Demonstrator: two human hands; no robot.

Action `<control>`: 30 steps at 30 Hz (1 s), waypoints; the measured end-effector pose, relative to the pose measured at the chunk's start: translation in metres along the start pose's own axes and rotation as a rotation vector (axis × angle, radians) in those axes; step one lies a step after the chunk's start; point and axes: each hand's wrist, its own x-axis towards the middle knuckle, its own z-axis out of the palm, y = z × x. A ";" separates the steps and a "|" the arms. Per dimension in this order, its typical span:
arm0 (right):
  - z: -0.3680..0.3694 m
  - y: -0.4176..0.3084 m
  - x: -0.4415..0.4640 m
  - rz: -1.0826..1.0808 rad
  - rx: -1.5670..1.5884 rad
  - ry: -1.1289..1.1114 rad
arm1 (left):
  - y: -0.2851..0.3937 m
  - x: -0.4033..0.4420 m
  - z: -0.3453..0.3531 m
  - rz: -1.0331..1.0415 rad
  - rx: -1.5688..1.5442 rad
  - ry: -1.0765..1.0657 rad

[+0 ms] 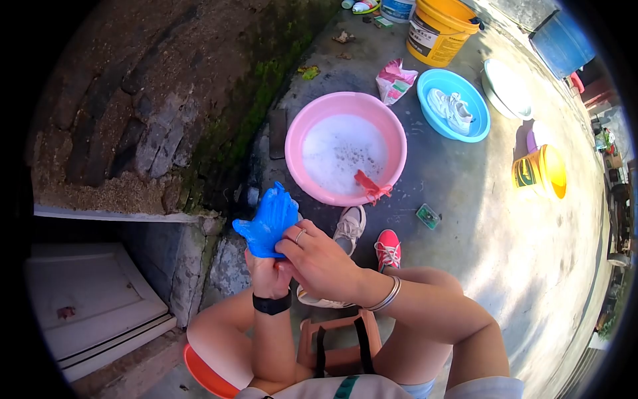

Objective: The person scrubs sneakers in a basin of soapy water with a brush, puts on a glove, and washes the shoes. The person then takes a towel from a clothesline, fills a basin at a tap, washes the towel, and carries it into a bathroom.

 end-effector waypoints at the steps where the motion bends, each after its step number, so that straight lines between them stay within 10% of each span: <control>1: 0.001 0.001 -0.001 0.022 0.088 -0.024 | 0.001 0.000 0.006 0.010 0.028 0.024; 17: 0.014 -0.012 -0.004 -0.054 -0.004 0.087 | -0.008 0.010 -0.010 0.077 0.120 0.167; 27: 0.013 -0.024 0.000 -0.051 0.002 0.150 | 0.000 0.030 -0.032 -0.196 -0.988 -0.486; 30: 0.013 -0.024 -0.004 -0.040 -0.050 0.140 | 0.003 0.042 -0.022 -0.158 -0.859 -0.542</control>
